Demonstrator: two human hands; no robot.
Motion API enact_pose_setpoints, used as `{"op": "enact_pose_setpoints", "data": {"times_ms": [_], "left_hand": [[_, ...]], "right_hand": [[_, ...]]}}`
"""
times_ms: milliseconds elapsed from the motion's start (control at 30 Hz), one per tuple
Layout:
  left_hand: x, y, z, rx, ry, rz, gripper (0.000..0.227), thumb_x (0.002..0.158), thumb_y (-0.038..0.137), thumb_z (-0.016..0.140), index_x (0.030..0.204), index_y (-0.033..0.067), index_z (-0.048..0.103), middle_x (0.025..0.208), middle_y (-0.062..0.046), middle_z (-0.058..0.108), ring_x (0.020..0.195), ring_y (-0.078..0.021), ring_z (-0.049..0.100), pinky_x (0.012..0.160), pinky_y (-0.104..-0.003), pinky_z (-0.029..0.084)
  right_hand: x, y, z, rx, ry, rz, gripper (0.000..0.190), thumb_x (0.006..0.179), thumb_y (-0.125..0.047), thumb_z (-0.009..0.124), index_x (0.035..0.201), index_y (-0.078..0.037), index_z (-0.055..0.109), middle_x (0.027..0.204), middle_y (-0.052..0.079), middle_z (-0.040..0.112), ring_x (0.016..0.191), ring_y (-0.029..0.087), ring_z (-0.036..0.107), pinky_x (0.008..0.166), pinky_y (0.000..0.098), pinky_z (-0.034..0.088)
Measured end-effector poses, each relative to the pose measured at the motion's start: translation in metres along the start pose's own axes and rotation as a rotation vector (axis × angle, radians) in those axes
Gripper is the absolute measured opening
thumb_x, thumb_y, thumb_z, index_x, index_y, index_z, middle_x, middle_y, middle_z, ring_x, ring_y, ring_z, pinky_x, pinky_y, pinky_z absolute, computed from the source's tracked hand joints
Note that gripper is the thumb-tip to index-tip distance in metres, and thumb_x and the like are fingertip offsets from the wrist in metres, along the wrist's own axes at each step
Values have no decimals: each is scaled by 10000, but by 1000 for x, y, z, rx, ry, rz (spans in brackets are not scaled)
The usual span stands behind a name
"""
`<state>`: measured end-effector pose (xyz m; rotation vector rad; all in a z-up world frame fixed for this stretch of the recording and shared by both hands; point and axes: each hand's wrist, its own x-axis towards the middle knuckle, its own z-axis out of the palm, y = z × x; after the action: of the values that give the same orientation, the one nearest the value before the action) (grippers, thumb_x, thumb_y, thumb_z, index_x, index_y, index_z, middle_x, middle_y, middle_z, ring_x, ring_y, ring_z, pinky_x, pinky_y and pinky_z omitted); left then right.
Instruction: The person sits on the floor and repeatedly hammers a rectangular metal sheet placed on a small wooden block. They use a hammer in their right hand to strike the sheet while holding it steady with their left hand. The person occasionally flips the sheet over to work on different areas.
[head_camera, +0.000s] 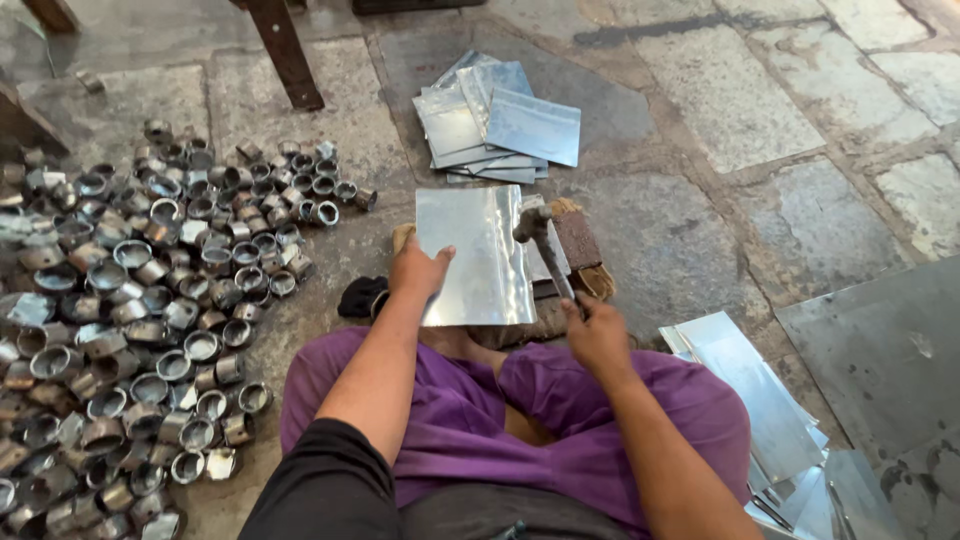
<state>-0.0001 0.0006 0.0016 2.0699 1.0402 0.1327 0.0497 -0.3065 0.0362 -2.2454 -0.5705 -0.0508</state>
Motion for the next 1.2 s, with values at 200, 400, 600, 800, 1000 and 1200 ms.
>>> {"op": "enact_pose_setpoints", "data": {"times_ms": [200,400,600,800,1000,1200], "left_hand": [[0,-3,1,47,23,23,847,826,528,773,1449,38,472,1309,-248,635,1200,-408,623,990,-463,506],[-1,1,-1,120,11,40,789,836,553,775,1373,33,524,1281,-242,656,1181,-408,635,970,-472,517],[-7,3,-3,99,17,37,694,840,540,758,1303,50,589,1242,-223,693,1158,-406,661,957,-481,531],[-13,-1,-5,98,11,72,740,828,526,771,1332,29,556,1244,-239,678,1155,-412,651,954,-476,527],[-14,2,-6,180,-36,62,775,847,561,756,1345,13,527,1264,-245,656,1183,-410,628,957,-481,516],[-15,-1,-5,143,-36,78,706,838,545,742,1304,39,585,1284,-220,675,1202,-392,642,989,-477,514]], "right_hand": [[3,-69,-65,498,190,-91,382,1063,-332,604,1211,5,704,726,0,588,608,58,498,511,233,409],[3,-32,-56,870,303,-428,384,1086,-403,604,1274,-71,641,781,-17,579,652,27,556,539,185,432],[4,26,14,37,30,-100,308,981,-260,717,1136,6,728,750,98,666,660,125,590,617,293,485],[15,-61,-64,551,246,-124,371,1046,-267,642,1260,35,671,778,24,637,652,71,568,542,242,471],[11,-54,-67,804,391,-488,393,1100,-343,551,1283,4,574,778,21,600,599,51,541,520,217,431],[6,12,5,10,79,-189,274,1010,-222,676,1141,11,732,756,182,663,630,140,600,591,359,499]]}}
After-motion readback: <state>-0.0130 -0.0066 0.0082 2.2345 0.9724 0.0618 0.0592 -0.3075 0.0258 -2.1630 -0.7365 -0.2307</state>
